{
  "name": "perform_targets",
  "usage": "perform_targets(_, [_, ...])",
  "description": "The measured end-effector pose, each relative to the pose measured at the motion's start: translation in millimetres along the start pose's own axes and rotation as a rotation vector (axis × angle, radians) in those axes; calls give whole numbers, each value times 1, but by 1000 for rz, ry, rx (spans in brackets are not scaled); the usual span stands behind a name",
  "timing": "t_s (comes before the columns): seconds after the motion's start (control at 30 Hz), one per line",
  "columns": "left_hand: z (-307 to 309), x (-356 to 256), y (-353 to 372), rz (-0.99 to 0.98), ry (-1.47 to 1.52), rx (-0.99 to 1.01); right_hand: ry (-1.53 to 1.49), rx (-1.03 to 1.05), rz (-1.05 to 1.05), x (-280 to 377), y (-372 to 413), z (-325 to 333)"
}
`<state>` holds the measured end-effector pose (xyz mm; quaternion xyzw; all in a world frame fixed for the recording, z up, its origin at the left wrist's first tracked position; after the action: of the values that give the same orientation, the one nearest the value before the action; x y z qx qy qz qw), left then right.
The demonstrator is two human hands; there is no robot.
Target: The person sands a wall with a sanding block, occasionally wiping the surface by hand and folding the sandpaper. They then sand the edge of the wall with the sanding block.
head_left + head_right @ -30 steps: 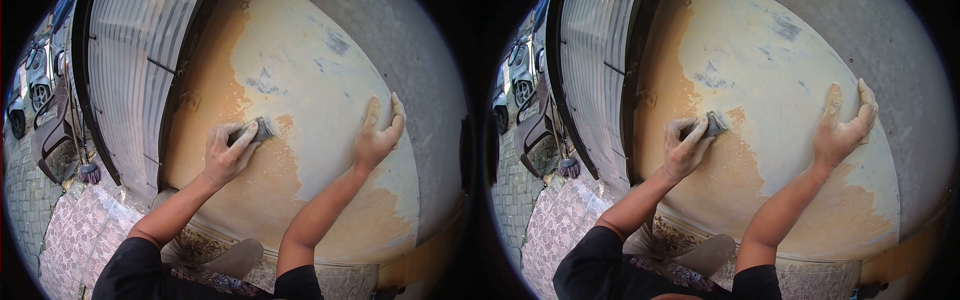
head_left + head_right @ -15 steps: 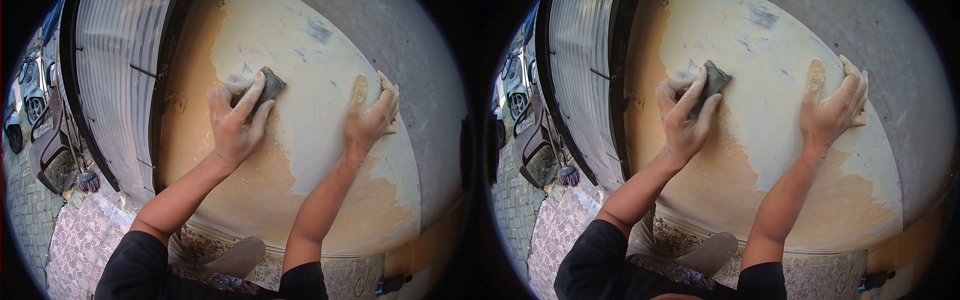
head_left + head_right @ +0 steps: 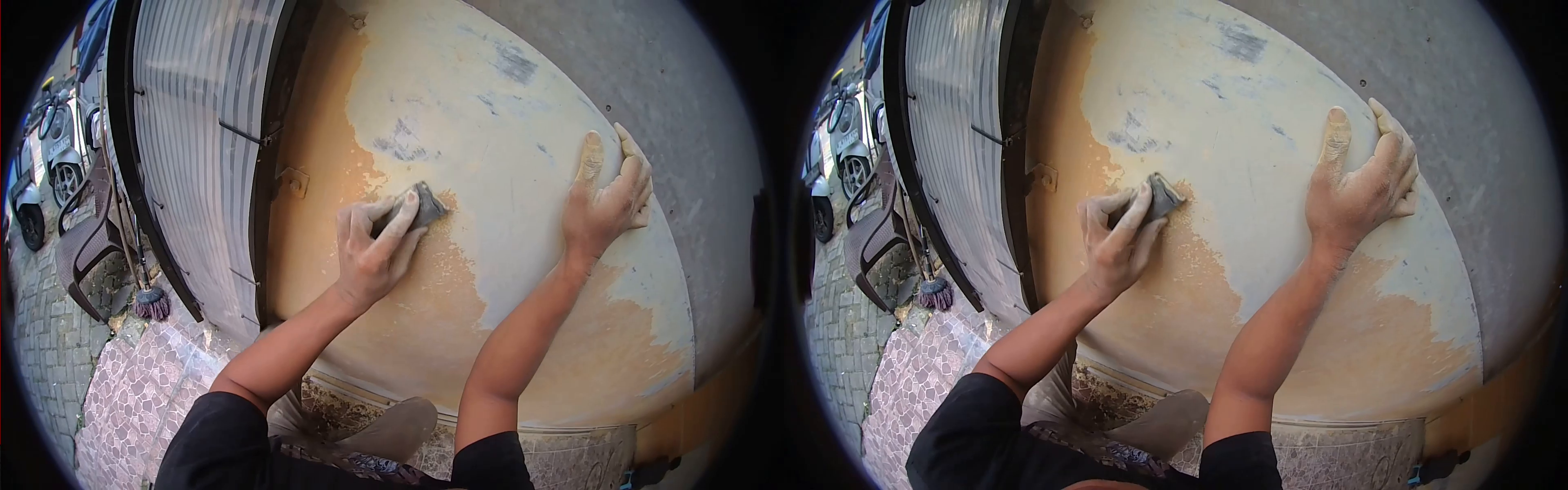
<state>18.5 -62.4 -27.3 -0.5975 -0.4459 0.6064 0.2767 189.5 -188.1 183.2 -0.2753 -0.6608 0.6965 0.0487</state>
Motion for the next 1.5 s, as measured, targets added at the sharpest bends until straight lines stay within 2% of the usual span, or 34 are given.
perform_targets(0.07, [0,21,50,-106,-32,97,4,-20,-2,0,2,0])
perform_targets(0.2, [13,7,9,-93,-45,161,24,-18,9,-1,1,0])
perform_targets(0.27, [13,1,-38,-54,-20,26,11,-17,10,-1,0,1])
perform_targets(0.3, [6,2,-50,-53,-20,32,11,-15,14,-1,0,2])
perform_targets(0.33, [8,8,-60,21,18,-86,13,-13,17,-1,0,2])
perform_targets(0.37, [13,14,-63,99,55,-203,15,-5,16,-1,0,1])
perform_targets(0.4, [13,14,-52,104,56,-198,18,-15,15,-1,0,1])
perform_targets(0.57, [7,32,56,-27,-6,107,36,-38,20,0,0,1])
perform_targets(0.67, [17,13,9,-1,-23,131,41,-16,10,-1,1,1])
perform_targets(0.73, [9,15,-32,71,26,66,6,-26,18,-3,0,1])
perform_targets(0.8, [17,18,-60,149,100,-142,-19,-20,10,-3,0,2])
perform_targets(0.9, [13,20,-30,45,-28,-186,-34,-11,6,-3,-1,2])
perform_targets(1.03, [26,62,59,67,-48,-34,-30,-10,4,-3,0,1])
perform_targets(1.1, [27,67,55,86,-41,14,-16,-16,5,-3,-1,1])
perform_targets(1.27, [27,31,-38,115,11,-97,-60,8,-4,-2,-2,3])
perform_targets(1.4, [19,47,6,137,-9,-210,-101,12,-18,-2,-2,4])
perform_targets(1.47, [20,59,66,99,-70,-46,-87,12,-18,-2,-2,3])
perform_targets(1.5, [27,61,73,96,-71,-53,-72,10,-17,-2,-1,3])
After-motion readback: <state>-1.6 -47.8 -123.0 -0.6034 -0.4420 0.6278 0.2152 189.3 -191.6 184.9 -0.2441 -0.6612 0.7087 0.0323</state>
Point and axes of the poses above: each hand's wrist, its own y-axis away from the middle knuckle, its own z-axis out of the back of the hand, x = y × z, the point moved 7 cm from there along -y, towards the middle knuckle, and after that the axes turned 13 degrees about z, right-handed, at the moved point
